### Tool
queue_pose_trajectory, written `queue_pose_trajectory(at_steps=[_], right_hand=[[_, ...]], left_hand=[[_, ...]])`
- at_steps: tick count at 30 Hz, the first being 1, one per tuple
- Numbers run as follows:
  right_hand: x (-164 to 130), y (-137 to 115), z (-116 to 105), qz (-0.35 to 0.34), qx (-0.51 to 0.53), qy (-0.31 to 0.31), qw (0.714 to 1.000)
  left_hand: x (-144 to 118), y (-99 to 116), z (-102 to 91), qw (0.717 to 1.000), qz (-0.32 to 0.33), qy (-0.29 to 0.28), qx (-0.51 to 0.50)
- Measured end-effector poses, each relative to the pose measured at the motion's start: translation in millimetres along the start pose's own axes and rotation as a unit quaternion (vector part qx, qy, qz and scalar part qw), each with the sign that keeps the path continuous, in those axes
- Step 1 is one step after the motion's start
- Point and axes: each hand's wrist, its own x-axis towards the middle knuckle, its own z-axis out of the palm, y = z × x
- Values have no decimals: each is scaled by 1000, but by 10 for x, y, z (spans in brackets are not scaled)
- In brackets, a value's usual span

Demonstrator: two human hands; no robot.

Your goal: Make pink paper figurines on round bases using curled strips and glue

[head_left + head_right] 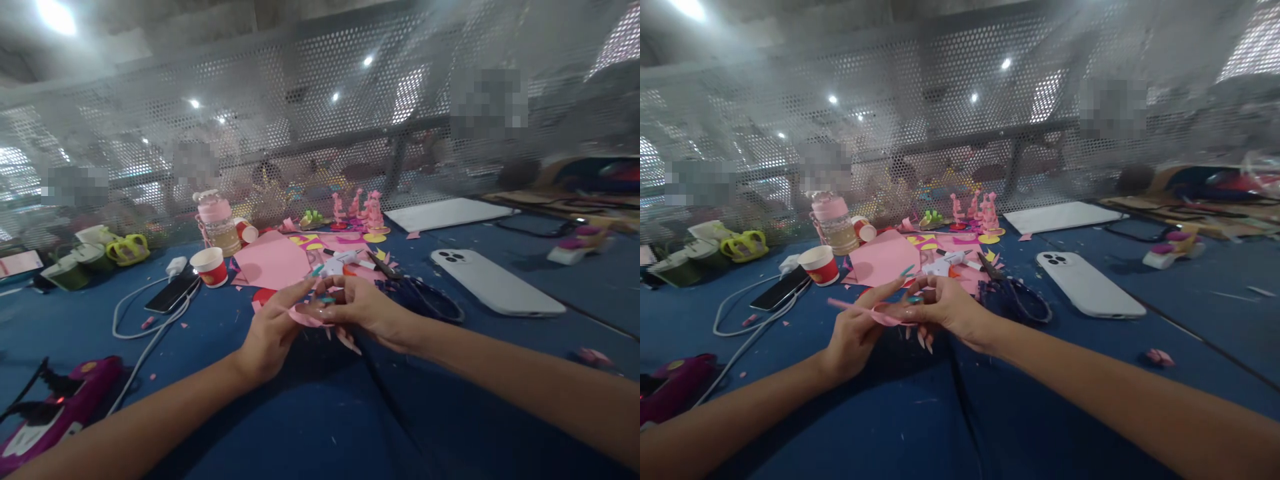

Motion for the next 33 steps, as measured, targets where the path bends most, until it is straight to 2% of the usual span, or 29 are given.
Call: queue_pose_trajectory(at_steps=[5, 9, 12, 16, 19, 24, 26, 29, 33], right_hand=[[10, 31, 13, -21, -7, 10, 1000], [21, -18, -4, -59, -71, 57, 994], [26, -31, -30, -138, -167, 121, 969], [3, 39, -40, -237, -263, 186, 917], [-23, 92, -10, -235, -263, 182, 918], [-60, 70, 97, -145, -195, 100, 965], [-79, 45, 140, -124, -172, 82, 974], [-107, 24, 184, -145, -180, 100, 968], [-122, 40, 180, -210, -222, 160, 939]], left_hand=[[-27, -41, -15, 990, 82, 65, 90], [-22, -61, 2, 989, 57, 84, 109], [-3, -53, 15, 989, 45, 69, 119], [25, -24, 41, 987, 92, 7, 134], [31, -27, 68, 981, 116, 3, 154], [20, -36, 79, 973, 82, 7, 215], [12, -24, 73, 964, 81, 6, 253], [-1, -1, 67, 955, 95, 3, 282], [-5, 28, 59, 958, 91, 15, 271]])
